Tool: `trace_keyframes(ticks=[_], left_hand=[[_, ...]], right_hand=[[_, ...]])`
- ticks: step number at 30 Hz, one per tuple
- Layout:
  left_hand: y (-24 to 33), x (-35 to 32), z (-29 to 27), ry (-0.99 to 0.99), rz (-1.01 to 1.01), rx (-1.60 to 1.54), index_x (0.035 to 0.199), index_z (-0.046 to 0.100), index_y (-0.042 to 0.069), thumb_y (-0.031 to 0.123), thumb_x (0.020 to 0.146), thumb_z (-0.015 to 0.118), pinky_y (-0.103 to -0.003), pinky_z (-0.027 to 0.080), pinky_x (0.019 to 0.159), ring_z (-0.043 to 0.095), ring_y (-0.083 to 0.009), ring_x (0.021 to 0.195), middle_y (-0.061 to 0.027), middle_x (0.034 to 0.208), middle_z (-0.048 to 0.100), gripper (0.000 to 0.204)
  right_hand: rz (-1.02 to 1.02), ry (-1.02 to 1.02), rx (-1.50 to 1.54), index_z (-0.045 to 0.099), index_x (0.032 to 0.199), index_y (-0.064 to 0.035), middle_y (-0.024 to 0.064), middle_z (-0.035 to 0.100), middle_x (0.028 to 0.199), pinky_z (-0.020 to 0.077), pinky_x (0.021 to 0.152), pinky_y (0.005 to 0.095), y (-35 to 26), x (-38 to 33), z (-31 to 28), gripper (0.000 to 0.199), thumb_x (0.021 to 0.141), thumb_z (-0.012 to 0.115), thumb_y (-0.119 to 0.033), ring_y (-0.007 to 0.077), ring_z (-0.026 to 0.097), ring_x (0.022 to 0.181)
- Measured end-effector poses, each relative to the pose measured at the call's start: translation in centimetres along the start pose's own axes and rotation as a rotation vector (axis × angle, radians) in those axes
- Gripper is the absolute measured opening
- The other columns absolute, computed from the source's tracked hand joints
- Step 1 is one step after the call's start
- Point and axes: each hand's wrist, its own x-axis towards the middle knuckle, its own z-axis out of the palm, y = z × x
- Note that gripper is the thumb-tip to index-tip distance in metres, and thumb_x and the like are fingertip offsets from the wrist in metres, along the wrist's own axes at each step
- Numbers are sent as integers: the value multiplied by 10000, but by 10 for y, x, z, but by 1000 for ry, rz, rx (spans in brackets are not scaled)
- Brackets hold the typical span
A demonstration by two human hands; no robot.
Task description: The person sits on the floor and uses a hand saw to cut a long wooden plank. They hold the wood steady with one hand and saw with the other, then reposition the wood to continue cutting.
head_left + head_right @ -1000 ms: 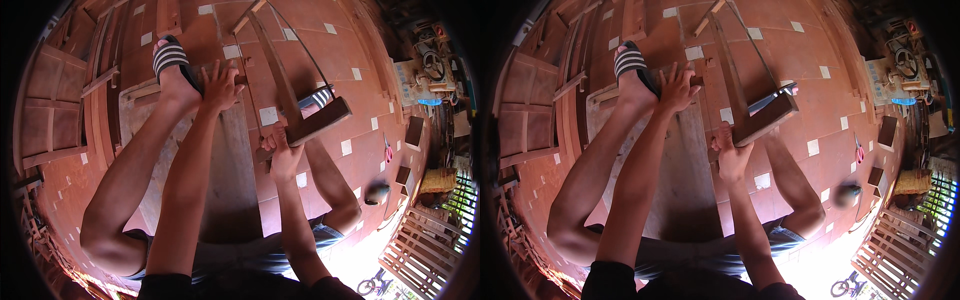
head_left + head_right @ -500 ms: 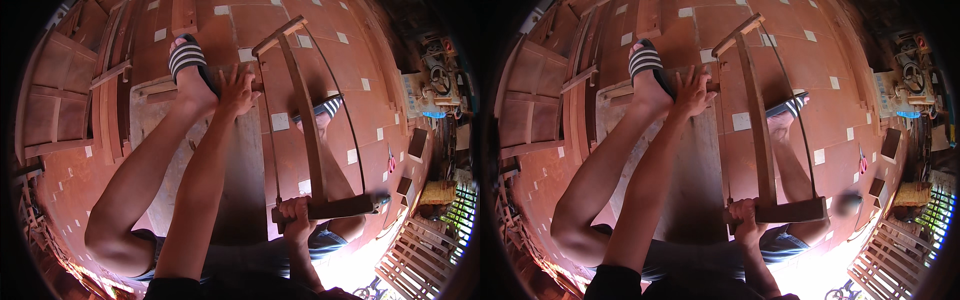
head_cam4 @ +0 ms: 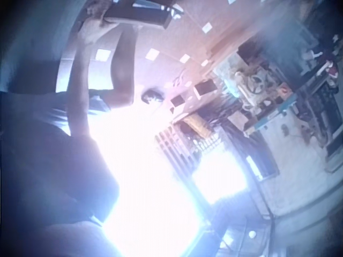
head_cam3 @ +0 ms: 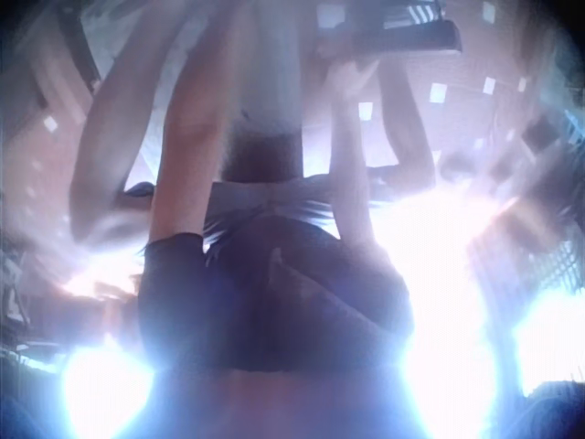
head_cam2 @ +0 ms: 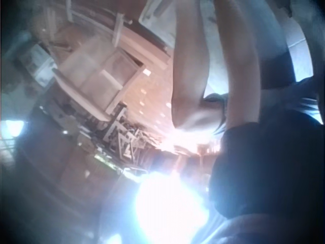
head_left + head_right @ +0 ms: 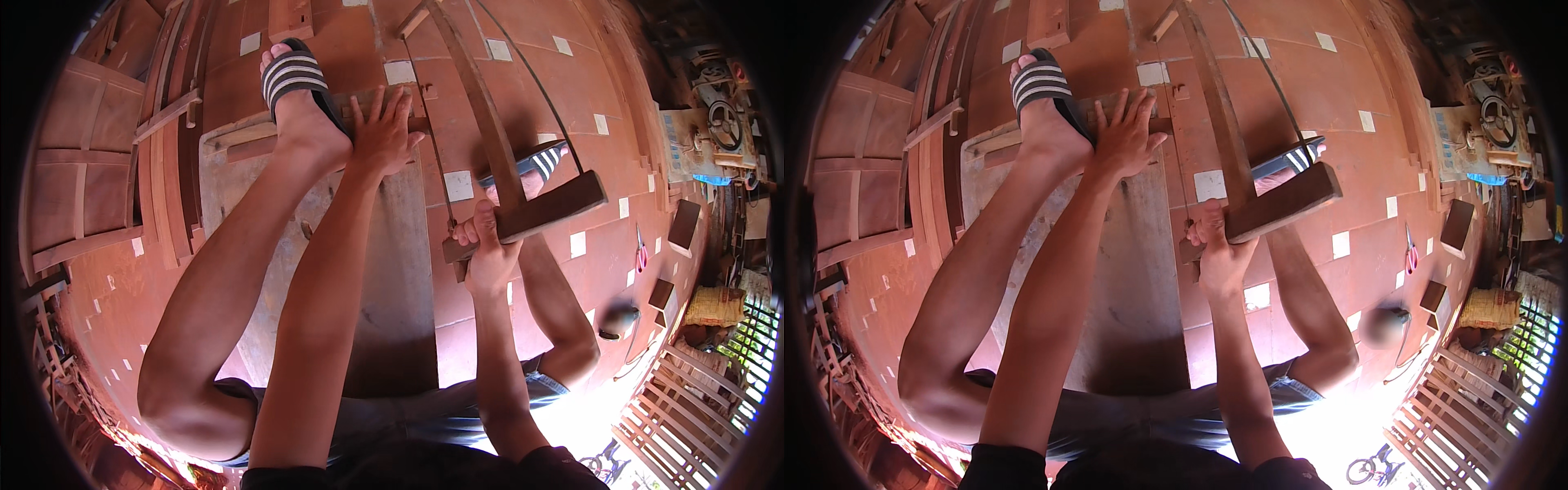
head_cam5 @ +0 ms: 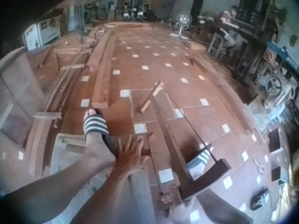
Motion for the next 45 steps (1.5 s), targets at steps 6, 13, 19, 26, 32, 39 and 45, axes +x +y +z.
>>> trace_keyframes(ticks=[6, 13, 19, 26, 32, 39, 45], left_hand=[[3, 4, -1, -51, -13, 75, 1625, 268, 113, 514, 1032, 521, -709, 39, 1232, 127, -323, 1597, -56, 1720, 209, 759], [1, 0, -1, -59, -22, 96, 1631, 261, 117, 526, 1044, 484, -699, 37, 1239, 125, -325, 1597, -62, 1721, 206, 749], [4, 2, -1, -10, 9, 68, 1625, 271, 97, 499, 1043, 504, -701, 58, 1233, 138, -337, 1593, -81, 1705, 250, 745], [-2, 3, -2, -29, 6, 115, 1622, 276, 94, 517, 1046, 482, -705, 52, 1230, 126, -338, 1596, -71, 1714, 228, 744], [5, 3, -4, -64, 13, 114, 1629, 266, 99, 526, 1047, 471, -698, 42, 1234, 122, -332, 1598, -66, 1720, 217, 750], [2, 5, -4, -79, -13, 124, 1645, 234, 104, 538, 1036, 493, -703, 12, 1235, 92, -320, 1603, -64, 1730, 182, 791], [4, 0, -4, -110, -28, 132, 1636, 263, 106, 523, 1046, 478, -700, 21, 1237, 99, -321, 1602, -66, 1729, 187, 753]], right_hand=[[40, 44, 40, 471, 894, -64, 1, 433, 664, 397, 566, 324, -7, -80, -44, 200, 1053, 590, -84, 108, 404, 588], [24, 20, 75, 390, 792, -111, -13, 346, 605, 336, 544, 334, -40, -172, -62, 299, 1073, 494, -130, 126, 336, 536], [-40, 35, 103, 452, 797, -74, -10, 417, 636, 383, 556, 329, 31, -14, -21, 316, 1051, 630, -138, 109, 373, 563], [26, 31, 41, 500, 867, -63, -5, 455, 645, 406, 539, 329, 1, -5, 3, 291, 990, 739, -174, 109, 414, 556], [-7, 45, 84, 498, 877, -63, 1, 474, 689, 407, 553, 336, 13, -50, -26, 245, 1023, 677, -145, 107, 417, 574], [53, 88, 59, 445, 859, -75, 5, 402, 632, 365, 548, 330, -52, -190, -72, 196, 1034, 516, -22, 128, 367, 555], [64, 12, 129, 405, 741, -98, -23, 353, 618, 310, 551, 321, -44, -154, -60, 340, 1061, 510, -53, 116, 326, 550]])
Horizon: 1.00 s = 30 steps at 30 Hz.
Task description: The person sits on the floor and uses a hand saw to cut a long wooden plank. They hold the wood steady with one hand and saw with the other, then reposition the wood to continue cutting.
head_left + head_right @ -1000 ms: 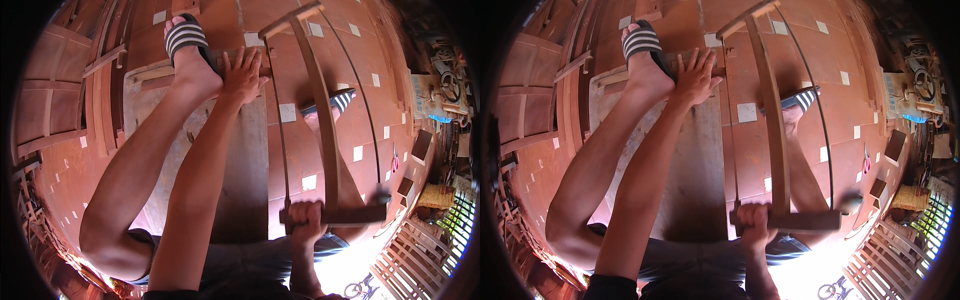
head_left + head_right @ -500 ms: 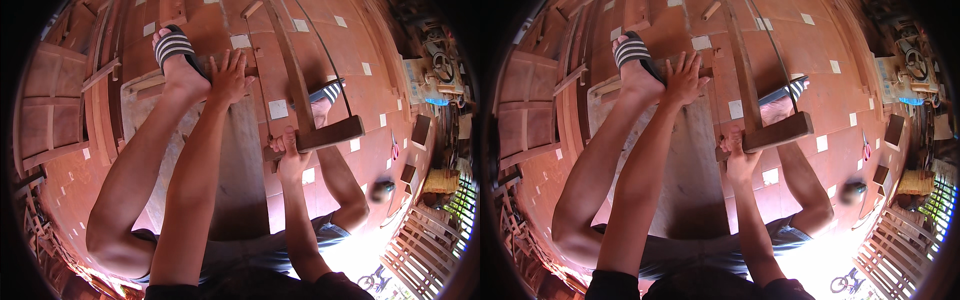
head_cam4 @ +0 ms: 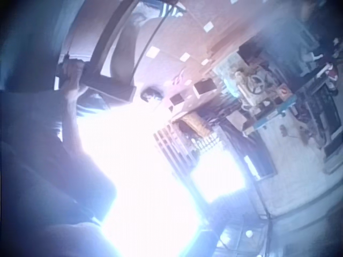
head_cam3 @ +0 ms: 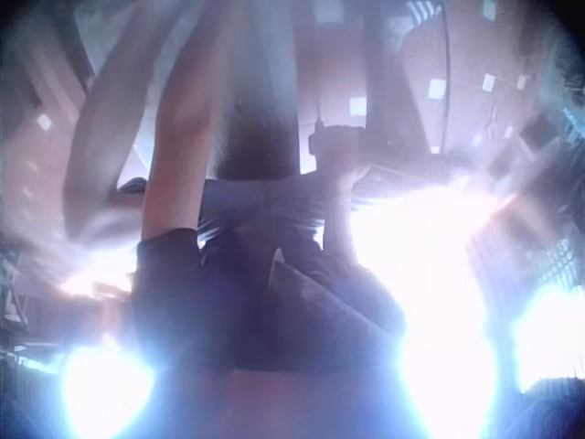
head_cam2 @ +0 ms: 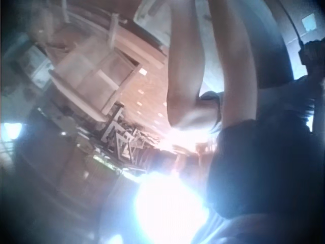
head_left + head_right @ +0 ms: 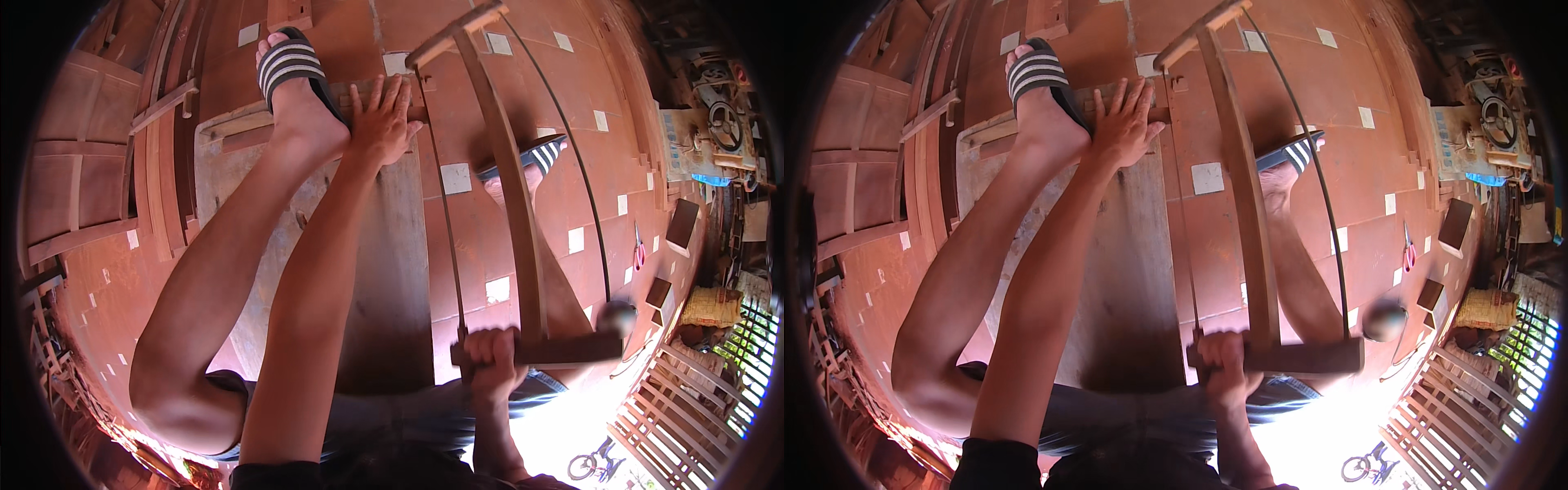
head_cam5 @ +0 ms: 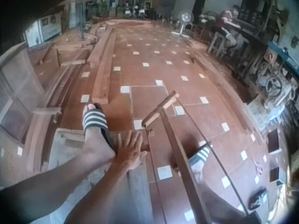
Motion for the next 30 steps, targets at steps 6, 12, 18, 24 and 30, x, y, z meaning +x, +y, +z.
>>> trace_keyframes(ticks=[6, 12, 18, 24, 30], left_hand=[[-4, 4, 7, 71, 25, -32, 1635, 268, 107, 525, 1039, 486, -708, 17, 1232, 107, -319, 1602, -55, 1728, 193, 760], [-2, 4, 3, 32, 22, -4, 1639, 249, 111, 559, 1049, 442, -701, 42, 1231, 114, -326, 1600, -69, 1728, 185, 765], [-7, 3, 3, 68, 53, 24, 1633, 259, 94, 558, 1049, 442, -718, 70, 1220, 136, -337, 1594, -82, 1719, 206, 768], [-3, 2, 6, 110, 77, -23, 1629, 262, 73, 528, 1040, 489, -739, 100, 1206, 166, -350, 1583, -106, 1707, 224, 777], [-11, -2, 12, 154, 63, -17, 1630, 256, 68, 525, 1030, 516, -740, 96, 1206, 169, -353, 1582, -108, 1708, 223, 798]], right_hand=[[-98, 22, -72, 492, 847, -61, -3, 451, 654, 419, 554, 329, 62, 123, 27, 277, 1032, 674, -159, 103, 407, 560], [-41, 46, -114, 498, 835, -64, 9, 472, 640, 442, 544, 336, 31, 133, 51, 312, 999, 730, -193, 126, 475, 548], [-30, 59, -105, 488, 811, -71, 5, 463, 631, 450, 565, 337, 43, 121, 44, 336, 992, 741, -199, 130, 468, 569], [-90, 47, -114, 489, 845, -61, -3, 447, 636, 440, 565, 334, 57, 115, 39, 302, 1013, 710, -180, 124, 432, 567], [3, 63, -145, 485, 853, -61, 1, 451, 636, 444, 569, 331, 31, 122, 56, 299, 1024, 693, -190, 125, 444, 568]])
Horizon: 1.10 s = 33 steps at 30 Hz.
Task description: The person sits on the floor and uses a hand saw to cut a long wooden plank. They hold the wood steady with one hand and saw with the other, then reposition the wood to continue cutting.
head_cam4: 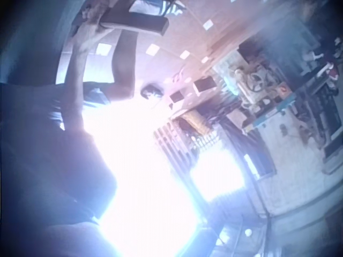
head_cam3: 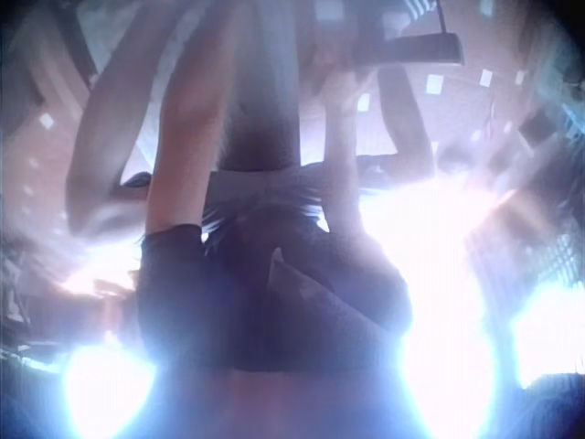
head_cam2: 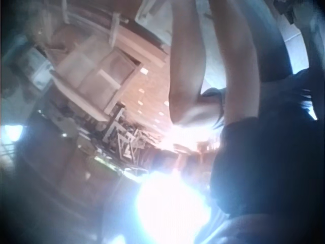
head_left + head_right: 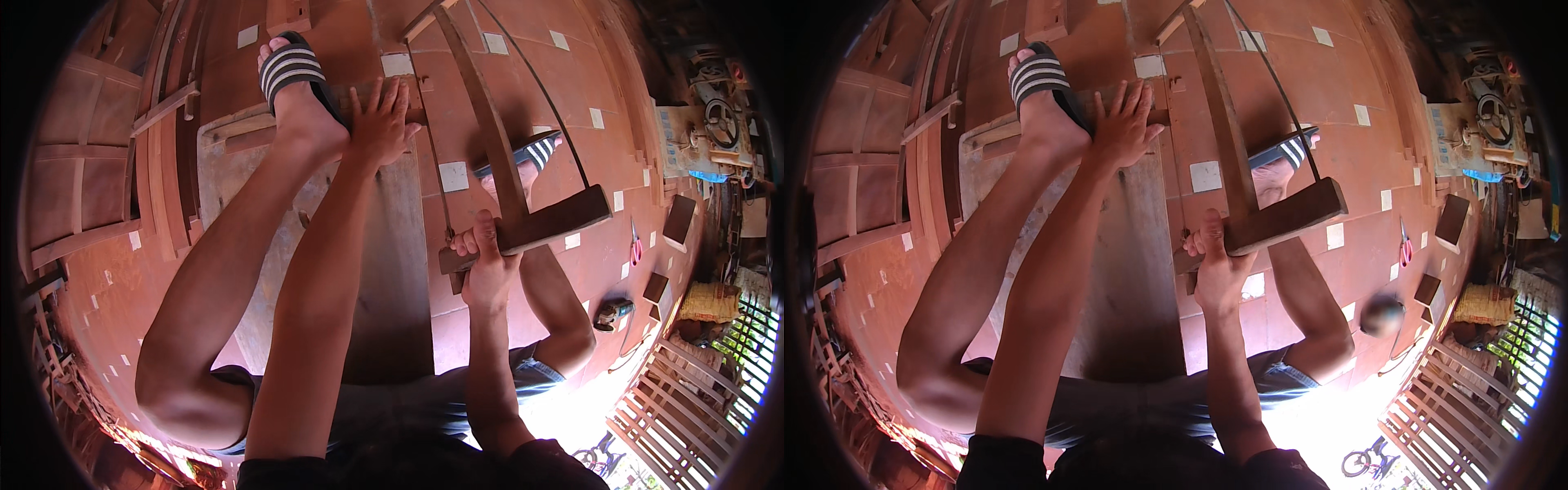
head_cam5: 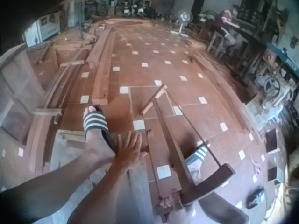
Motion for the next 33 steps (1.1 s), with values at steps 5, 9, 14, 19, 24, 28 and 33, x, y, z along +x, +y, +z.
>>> trace_keyframes(ticks=[5, 9, 14, 19, 24, 28, 33], left_hand=[[8, 4, -5, -57, 0, 23, 1641, 229, 71, 539, 1036, 492, -732, 84, 1212, 159, -349, 1585, -96, 1710, 224, 809], [15, 10, -8, -92, -2, 13, 1645, 217, 72, 539, 1037, 488, -726, 75, 1217, 154, -350, 1586, -87, 1712, 224, 813], [-6, 12, -12, -65, -6, 9, 1645, 215, 73, 532, 1035, 498, -726, 74, 1218, 150, -349, 1587, -83, 1713, 219, 814], [9, 8, -9, -104, 4, -5, 1641, 221, 75, 533, 1024, 516, -740, 75, 1211, 148, -351, 1585, -81, 1716, 205, 823], [5, 3, -5, -52, 13, -41, 1638, 226, 71, 516, 1022, 534, -756, 92, 1197, 173, -355, 1578, -91, 1710, 214, 820], [1, 9, -7, -50, -1, 28, 1644, 209, 75, 529, 1033, 498, -753, 82, 1199, 161, -354, 1581, -88, 1712, 212, 814], [9, 7, -5, -134, -15, 6, 1651, 191, 82, 522, 1043, 478, -749, 57, 1204, 125, -346, 1594, -84, 1723, 186, 803]], right_hand=[[-117, 5, -60, 479, 860, -66, 3, 450, 647, 440, 570, 335, 16, -6, -4, 297, 1026, 690, -193, 126, 454, 575], [-139, 5, 74, 485, 857, -62, -2, 449, 656, 428, 563, 332, 44, -7, -28, 295, 1027, 690, -190, 119, 446, 567], [29, 26, -102, 510, 848, -60, 2, 467, 658, 424, 558, 329, -34, -35, -7, 302, 1004, 724, -206, 117, 444, 560], [-24, 31, 49, 528, 897, -58, -7, 461, 667, 421, 567, 323, -14, -46, -17, 263, 1017, 705, -211, 105, 413, 566], [12, 39, 10, 562, 909, -42, -11, 445, 651, 400, 559, 324, -20, -46, -15, 184, 1032, 664, -133, 95, 392, 577], [-34, -28, 98, 531, 883, -51, -13, 430, 649, 392, 557, 327, 6, -28, -15, 217, 1031, 667, -133, 95, 389, 580], [-79, -46, 115, 539, 850, -54, -27, 439, 631, 392, 526, 314, 31, 48, 1, 219, 1029, 653, -108, 93, 392, 540]])
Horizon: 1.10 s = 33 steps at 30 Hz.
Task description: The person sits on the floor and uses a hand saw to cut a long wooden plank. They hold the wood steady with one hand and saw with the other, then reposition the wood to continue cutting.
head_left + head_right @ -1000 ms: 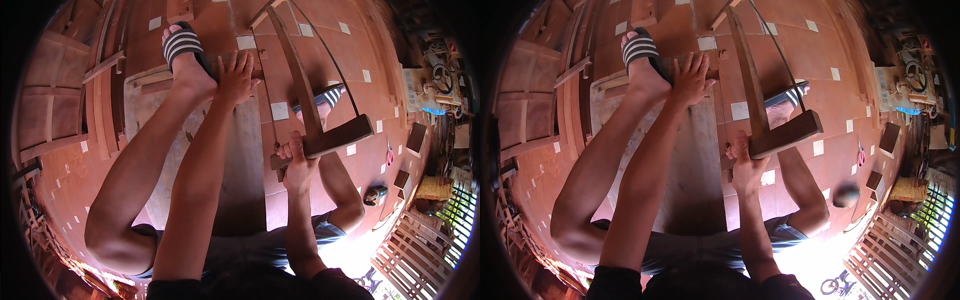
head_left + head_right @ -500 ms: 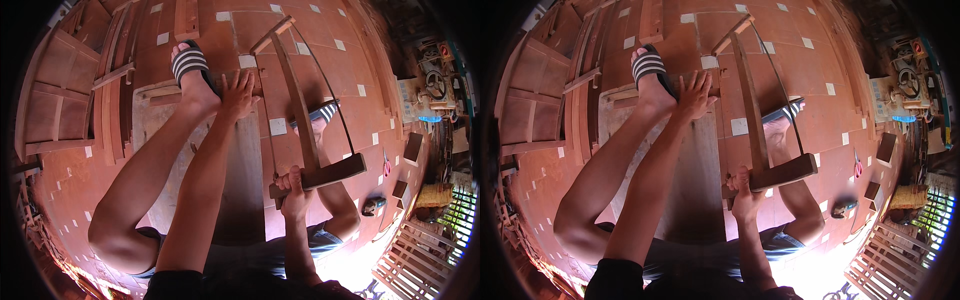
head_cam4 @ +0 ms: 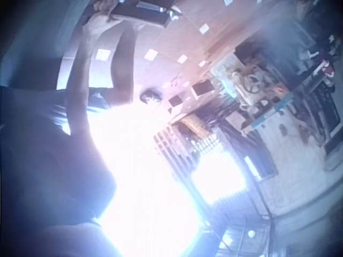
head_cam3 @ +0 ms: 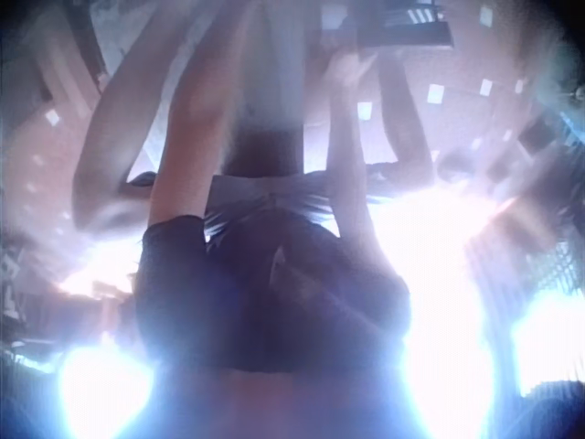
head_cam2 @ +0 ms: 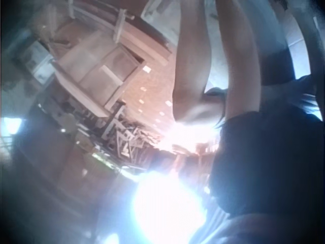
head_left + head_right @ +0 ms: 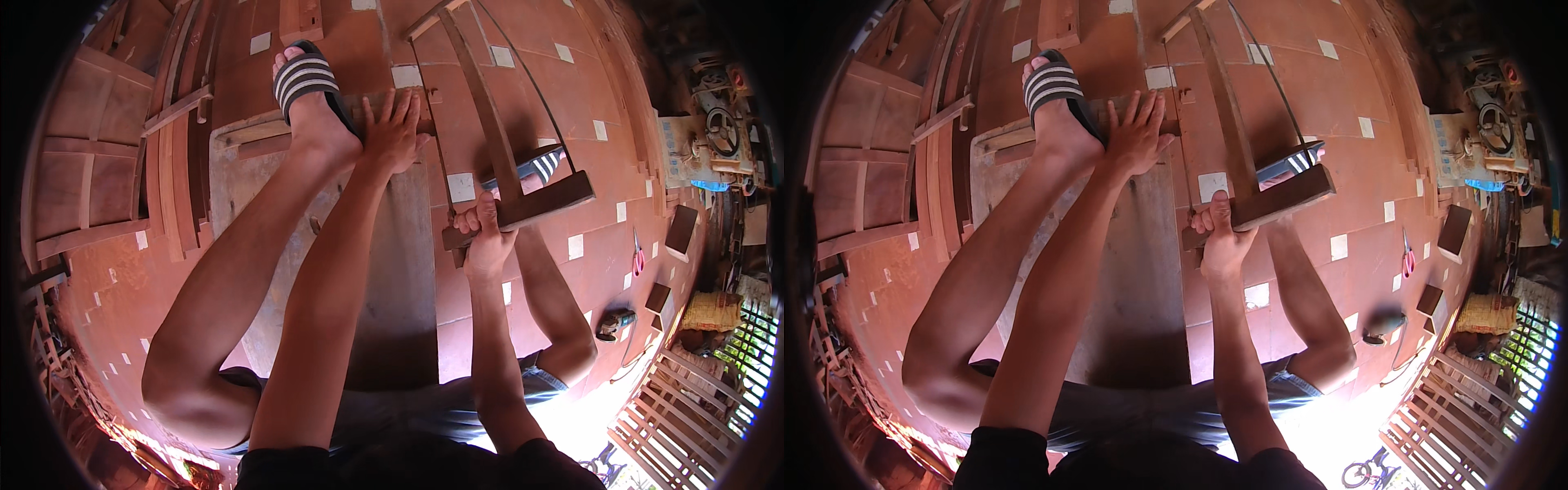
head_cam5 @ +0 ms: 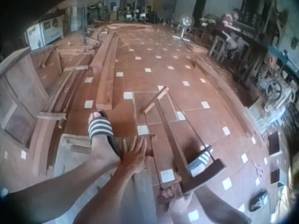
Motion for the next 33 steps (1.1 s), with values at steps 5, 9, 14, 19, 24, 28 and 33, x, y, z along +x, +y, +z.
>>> trace_keyframes(ticks=[5, 9, 14, 19, 24, 28, 33], left_hand=[[0, 0, -7, -35, -15, 3, 1657, 180, 98, 527, 1056, 443, -727, 23, 1217, 89, -324, 1604, -67, 1732, 169, 784], [2, -1, -10, -34, -23, 2, 1660, 174, 108, 531, 1058, 438, -717, 13, 1222, 80, -310, 1607, -56, 1734, 165, 782], [3, 6, -8, -23, -10, 1, 1654, 182, 88, 512, 1043, 486, -727, 5, 1218, 81, -318, 1605, -69, 1733, 166, 803], [-2, 1, 1, -8, -21, 8, 1652, 180, 81, 521, 1043, 480, -732, 13, 1217, 73, -324, 1604, -83, 1728, 171, 809], [4, 4, -10, -63, -11, 30, 1647, 193, 80, 534, 1042, 472, -735, 10, 1216, 81, -330, 1601, -90, 1725, 174, 806], [1, 4, -5, -11, -10, 14, 1647, 195, 80, 540, 1046, 460, -732, 7, 1216, 86, -332, 1601, -86, 1726, 174, 801], [-1, 2, -3, -27, -12, 63, 1653, 175, 84, 554, 1065, 402, -726, 48, 1215, 95, -334, 1600, -81, 1733, 155, 787]], right_hand=[[12, 26, -226, 567, 867, -46, -7, 508, 649, 429, 523, 307, -8, -2, 18, 207, 988, 723, -111, 101, 481, 542], [-117, 5, -134, 576, 925, -42, 6, 541, 688, 440, 543, 299, 27, -17, -3, 158, 998, 702, -102, 104, 512, 581], [-161, 36, -82, 565, 926, -41, -1, 527, 682, 436, 537, 299, 44, -22, -15, 165, 1010, 684, -120, 111, 515, 586], [76, 39, -98, 552, 819, -49, -14, 481, 637, 424, 507, 305, -73, 20, 47, 237, 999, 688, -122, 111, 458, 517], [64, 15, -146, 538, 778, -65, -24, 469, 642, 413, 502, 300, -80, 24, 49, 278, 1007, 684, -127, 98, 425, 527], [59, 16, -21, 529, 795, -76, -28, 462, 641, 398, 500, 302, -57, 4, 37, 272, 1003, 698, -119, 84, 407, 528], [58, 13, 22, 520, 819, -75, -29, 448, 638, 397, 510, 310, -40, -1, 18, 268, 1008, 700, -134, 87, 402, 533]])
